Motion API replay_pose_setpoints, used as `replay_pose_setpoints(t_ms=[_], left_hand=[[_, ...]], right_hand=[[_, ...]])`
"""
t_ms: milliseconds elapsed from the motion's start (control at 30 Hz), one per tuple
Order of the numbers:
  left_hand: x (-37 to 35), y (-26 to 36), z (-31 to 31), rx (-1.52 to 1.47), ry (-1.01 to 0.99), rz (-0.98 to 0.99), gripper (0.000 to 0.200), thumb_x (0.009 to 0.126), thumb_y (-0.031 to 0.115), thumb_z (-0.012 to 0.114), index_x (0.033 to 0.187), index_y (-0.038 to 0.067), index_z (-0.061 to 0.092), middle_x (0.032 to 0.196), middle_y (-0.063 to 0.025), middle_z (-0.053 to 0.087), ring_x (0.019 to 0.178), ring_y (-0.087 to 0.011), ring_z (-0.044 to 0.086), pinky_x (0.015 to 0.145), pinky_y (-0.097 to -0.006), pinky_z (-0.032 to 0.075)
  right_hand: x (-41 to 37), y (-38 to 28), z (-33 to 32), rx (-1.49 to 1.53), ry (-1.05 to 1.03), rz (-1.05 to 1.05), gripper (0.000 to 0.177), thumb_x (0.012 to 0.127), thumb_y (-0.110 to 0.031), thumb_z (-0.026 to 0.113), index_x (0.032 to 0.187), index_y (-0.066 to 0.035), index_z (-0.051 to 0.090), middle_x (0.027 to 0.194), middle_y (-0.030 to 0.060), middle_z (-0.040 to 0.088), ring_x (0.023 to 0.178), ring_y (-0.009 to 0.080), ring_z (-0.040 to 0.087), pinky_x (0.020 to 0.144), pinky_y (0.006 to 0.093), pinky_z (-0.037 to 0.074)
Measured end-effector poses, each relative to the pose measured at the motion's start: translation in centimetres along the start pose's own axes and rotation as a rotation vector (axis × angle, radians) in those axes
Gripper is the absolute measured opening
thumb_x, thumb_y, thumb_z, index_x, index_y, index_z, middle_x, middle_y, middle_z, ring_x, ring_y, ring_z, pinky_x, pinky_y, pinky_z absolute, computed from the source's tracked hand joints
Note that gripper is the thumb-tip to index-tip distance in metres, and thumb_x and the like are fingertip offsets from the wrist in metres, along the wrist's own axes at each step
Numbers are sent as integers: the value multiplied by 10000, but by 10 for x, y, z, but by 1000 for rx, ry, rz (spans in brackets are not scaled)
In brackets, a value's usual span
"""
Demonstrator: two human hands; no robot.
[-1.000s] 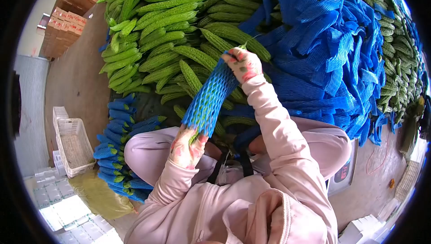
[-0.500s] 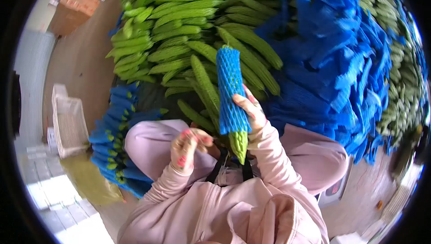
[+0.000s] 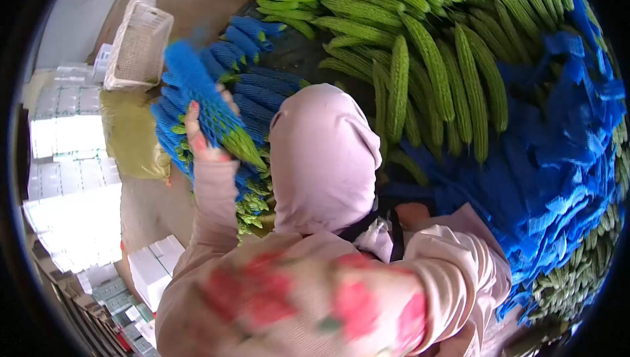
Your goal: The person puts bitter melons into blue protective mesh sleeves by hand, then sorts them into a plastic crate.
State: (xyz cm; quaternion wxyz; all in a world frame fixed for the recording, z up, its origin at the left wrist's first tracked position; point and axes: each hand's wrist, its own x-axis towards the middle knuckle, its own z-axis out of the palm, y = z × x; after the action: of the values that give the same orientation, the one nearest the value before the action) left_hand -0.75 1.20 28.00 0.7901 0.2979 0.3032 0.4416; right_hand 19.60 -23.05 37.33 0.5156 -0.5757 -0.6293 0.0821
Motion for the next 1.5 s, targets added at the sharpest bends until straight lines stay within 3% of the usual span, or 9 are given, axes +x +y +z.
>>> replay_pose_setpoints(t_ms=[433, 700, 767, 833, 900, 1200, 1300, 1400, 1500], left_hand=[[19, -69, -270, 497, 676, 27, 596, 819, 284, 665, 1285, 6, 416, 1188, -120, 564, 1007, -280, 572, 893, -398, 466], [69, -88, -340, 858, 934, 45, 779, 731, 200, 740, 1363, 9, 327, 1135, -202, 571, 955, -343, 578, 880, -382, 460], [45, -69, -224, 1381, 1021, -80, 731, 770, 152, 681, 1372, -13, 301, 1161, -212, 551, 996, -365, 557, 905, -376, 446], [61, -72, -229, 1591, 809, 544, 688, 786, 129, 660, 1356, -46, 316, 1200, -220, 526, 1050, -360, 528, 947, -382, 412], [62, -50, -160, 1146, 244, 815, 605, 840, 173, 627, 1326, -66, 357, 1255, -236, 490, 1101, -326, 512, 987, -396, 376], [-1, -39, 133, 517, -710, 458, 404, 933, 169, 501, 1283, -27, 451, 1223, -201, 546, 1087, -264, 564, 925, -387, 454], [-25, -91, 169, 555, -1010, 229, 332, 910, 37, 530, 1240, 3, 511, 1198, -172, 567, 1039, -238, 597, 865, -338, 502], [-44, -153, 173, 486, -1074, -35, 367, 862, -34, 576, 1221, 24, 526, 1153, -136, 596, 983, -193, 613, 849, -310, 505], [-38, -168, 177, 940, -1258, 219, 392, 821, -30, 626, 1200, 12, 536, 1115, -136, 610, 950, -200, 619, 842, -291, 496]], right_hand=[[-57, -27, -28, -142, -65, 381, 352, 887, -212, 546, 1118, 54, 561, 961, 162, 584, 776, 219, 564, 682, 313, 478], [-31, 17, -76, -257, 22, 410, 240, 888, -107, 544, 1085, 23, 588, 870, 116, 606, 661, 149, 562, 618, 254, 471], [-78, 84, -86, -392, -9, 740, 233, 861, 0, 509, 1073, 60, 584, 868, 126, 609, 602, 119, 523, 576, 295, 455], [-226, 212, -81, -174, 36, 958, 255, 846, -93, 575, 1087, -20, 616, 920, 117, 644, 731, 166, 614, 708, 278, 513], [-228, 200, -61, -624, -554, 1095, 488, 791, -324, 644, 1180, -39, 562, 1094, 143, 634, 968, 275, 633, 822, 347, 510], [-272, 237, 15, -742, -691, 1215, 199, 868, -119, 485, 994, -102, 638, 1132, 85, 616, 1006, 266, 625, 768, 421, 519], [-275, 234, 10, -232, -176, 1209, 188, 846, -113, 513, 976, -115, 649, 1075, 52, 624, 943, 251, 625, 739, 397, 509], [-314, 256, 31, -1125, -747, 918, 165, 774, -271, 612, 871, -148, 663, 969, 57, 646, 962, 260, 609, 789, 375, 468], [-289, 243, 23, -885, -814, 916, 162, 785, -277, 570, 881, -203, 677, 895, 60, 646, 864, 252, 613, 719, 390, 487]])
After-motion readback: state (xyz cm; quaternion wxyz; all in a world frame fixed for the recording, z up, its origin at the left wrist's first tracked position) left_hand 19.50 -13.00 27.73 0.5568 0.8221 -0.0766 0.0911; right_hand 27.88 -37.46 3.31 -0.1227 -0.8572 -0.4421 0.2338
